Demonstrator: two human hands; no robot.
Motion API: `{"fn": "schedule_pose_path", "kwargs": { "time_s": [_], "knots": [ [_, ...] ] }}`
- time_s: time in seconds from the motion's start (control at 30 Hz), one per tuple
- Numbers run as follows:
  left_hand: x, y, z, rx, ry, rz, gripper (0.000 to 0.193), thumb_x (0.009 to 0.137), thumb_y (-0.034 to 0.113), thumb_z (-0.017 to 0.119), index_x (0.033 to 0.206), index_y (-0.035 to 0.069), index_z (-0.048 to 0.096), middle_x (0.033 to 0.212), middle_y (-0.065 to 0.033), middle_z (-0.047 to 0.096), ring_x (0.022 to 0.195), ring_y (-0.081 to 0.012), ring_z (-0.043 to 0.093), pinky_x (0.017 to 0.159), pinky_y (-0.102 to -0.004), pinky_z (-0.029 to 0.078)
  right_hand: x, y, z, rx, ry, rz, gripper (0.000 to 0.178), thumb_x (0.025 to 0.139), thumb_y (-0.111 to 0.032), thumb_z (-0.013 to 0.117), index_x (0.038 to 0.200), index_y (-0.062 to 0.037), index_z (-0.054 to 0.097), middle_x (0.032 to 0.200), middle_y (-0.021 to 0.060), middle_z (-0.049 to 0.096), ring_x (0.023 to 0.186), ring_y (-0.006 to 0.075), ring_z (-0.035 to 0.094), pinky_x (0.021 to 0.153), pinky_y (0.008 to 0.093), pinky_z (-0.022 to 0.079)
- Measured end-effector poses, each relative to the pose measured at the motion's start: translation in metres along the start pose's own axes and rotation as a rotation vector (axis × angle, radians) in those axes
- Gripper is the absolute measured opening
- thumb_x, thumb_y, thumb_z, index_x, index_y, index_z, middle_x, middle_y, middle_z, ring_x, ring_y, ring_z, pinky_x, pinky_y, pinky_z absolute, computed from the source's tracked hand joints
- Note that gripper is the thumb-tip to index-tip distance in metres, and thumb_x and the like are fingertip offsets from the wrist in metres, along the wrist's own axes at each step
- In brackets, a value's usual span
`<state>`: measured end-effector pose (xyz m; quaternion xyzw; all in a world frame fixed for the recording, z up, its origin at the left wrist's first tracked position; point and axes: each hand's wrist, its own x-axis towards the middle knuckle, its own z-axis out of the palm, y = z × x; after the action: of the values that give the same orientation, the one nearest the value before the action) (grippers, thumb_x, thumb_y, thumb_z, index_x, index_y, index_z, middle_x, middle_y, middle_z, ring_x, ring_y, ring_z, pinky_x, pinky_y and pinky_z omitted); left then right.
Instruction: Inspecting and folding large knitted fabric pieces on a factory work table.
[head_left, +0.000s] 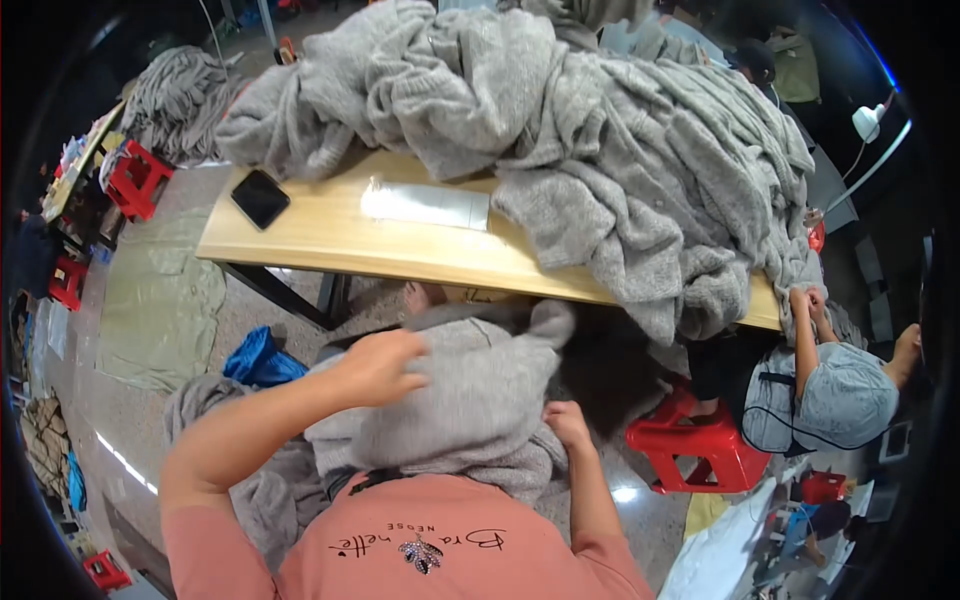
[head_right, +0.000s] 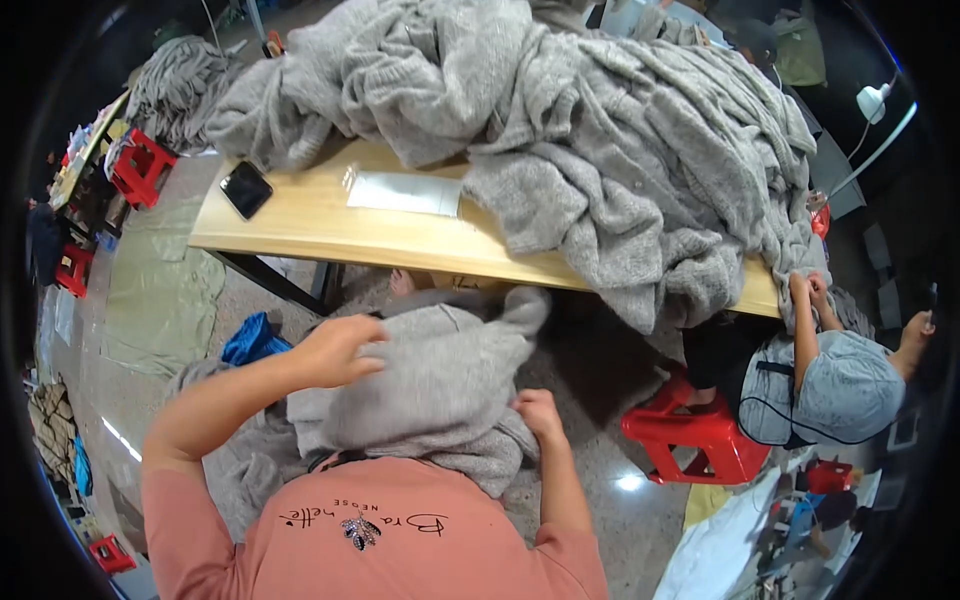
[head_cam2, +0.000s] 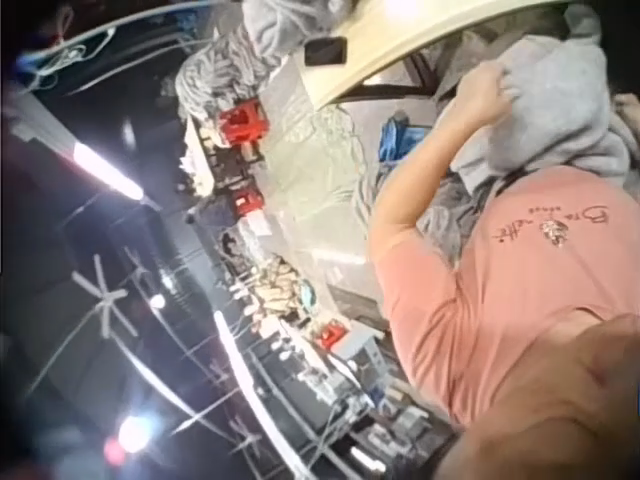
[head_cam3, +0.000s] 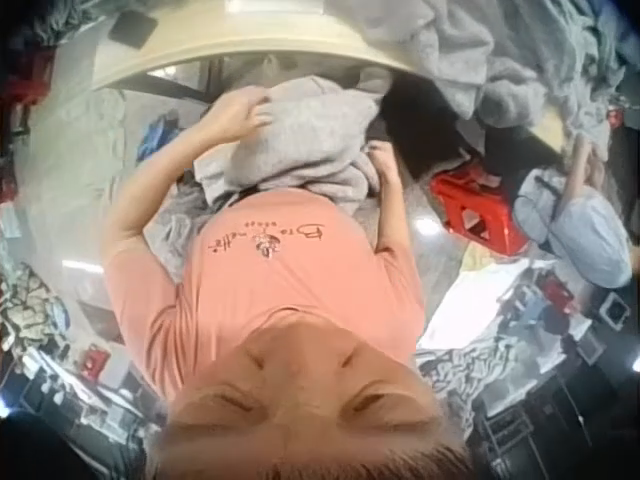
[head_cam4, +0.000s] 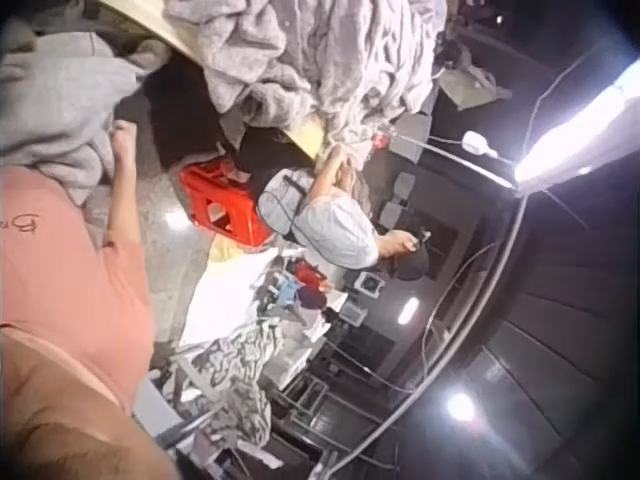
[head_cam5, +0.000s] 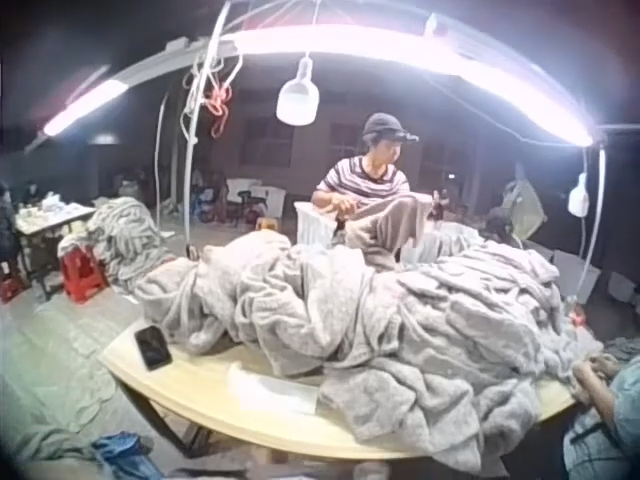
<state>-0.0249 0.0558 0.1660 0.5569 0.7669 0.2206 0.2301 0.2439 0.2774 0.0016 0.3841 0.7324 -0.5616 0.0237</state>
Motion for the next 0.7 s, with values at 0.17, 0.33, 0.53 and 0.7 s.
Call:
{"fn": "schedule_pose_path", "kwargs": {
  "time_s": [0.17,0.33,0.53,0.7],
  "knots": [
    [-0.106,-0.066,0.142,-0.409,0.204,-0.117,0.028,0.072,0.019,0.065,0.088,-0.001,0.055,0.093,-0.0172,0.053,0.086,-0.0342,0.050,0.074,-0.0389,0.041,0.000,0.004,0.000,0.081,0.712,-0.326,0.007,0.070,0.004,0.054,0.074,0.0028,0.060,0.067,0.0049,0.059,0.061,0.0114,0.052,0.056,0.0236,0.043],
    [-0.115,-0.046,0.125,-0.481,0.284,-0.263,0.017,0.070,0.009,0.064,0.071,-0.003,0.052,0.072,-0.0138,0.047,0.065,-0.0299,0.048,0.057,-0.0366,0.039,0.016,-0.152,0.040,-0.055,0.520,-0.576,0.020,0.071,-0.001,0.060,0.091,0.0019,0.059,0.087,0.0095,0.060,0.076,0.0183,0.056,0.072,0.0287,0.045],
    [-0.131,-0.003,0.052,-0.757,0.394,-0.103,0.011,0.068,0.003,0.065,0.069,-0.003,0.056,0.066,-0.0117,0.051,0.060,-0.0246,0.052,0.053,-0.0323,0.040,0.030,-0.146,0.050,-0.481,-0.058,-0.811,0.026,0.065,0.002,0.059,0.091,0.0024,0.058,0.089,0.0136,0.059,0.082,0.0276,0.056,0.081,0.0338,0.044],
    [-0.109,-0.003,0.025,-1.049,-0.063,0.397,0.016,0.076,0.007,0.064,0.084,-0.006,0.060,0.079,-0.0143,0.058,0.070,-0.0261,0.056,0.061,-0.0331,0.043,0.016,-0.126,0.030,1.045,0.279,-0.336,0.015,0.067,0.008,0.045,0.076,-0.0021,0.051,0.078,0.0084,0.056,0.075,0.0168,0.054,0.071,0.0282,0.047]
  ]
}}
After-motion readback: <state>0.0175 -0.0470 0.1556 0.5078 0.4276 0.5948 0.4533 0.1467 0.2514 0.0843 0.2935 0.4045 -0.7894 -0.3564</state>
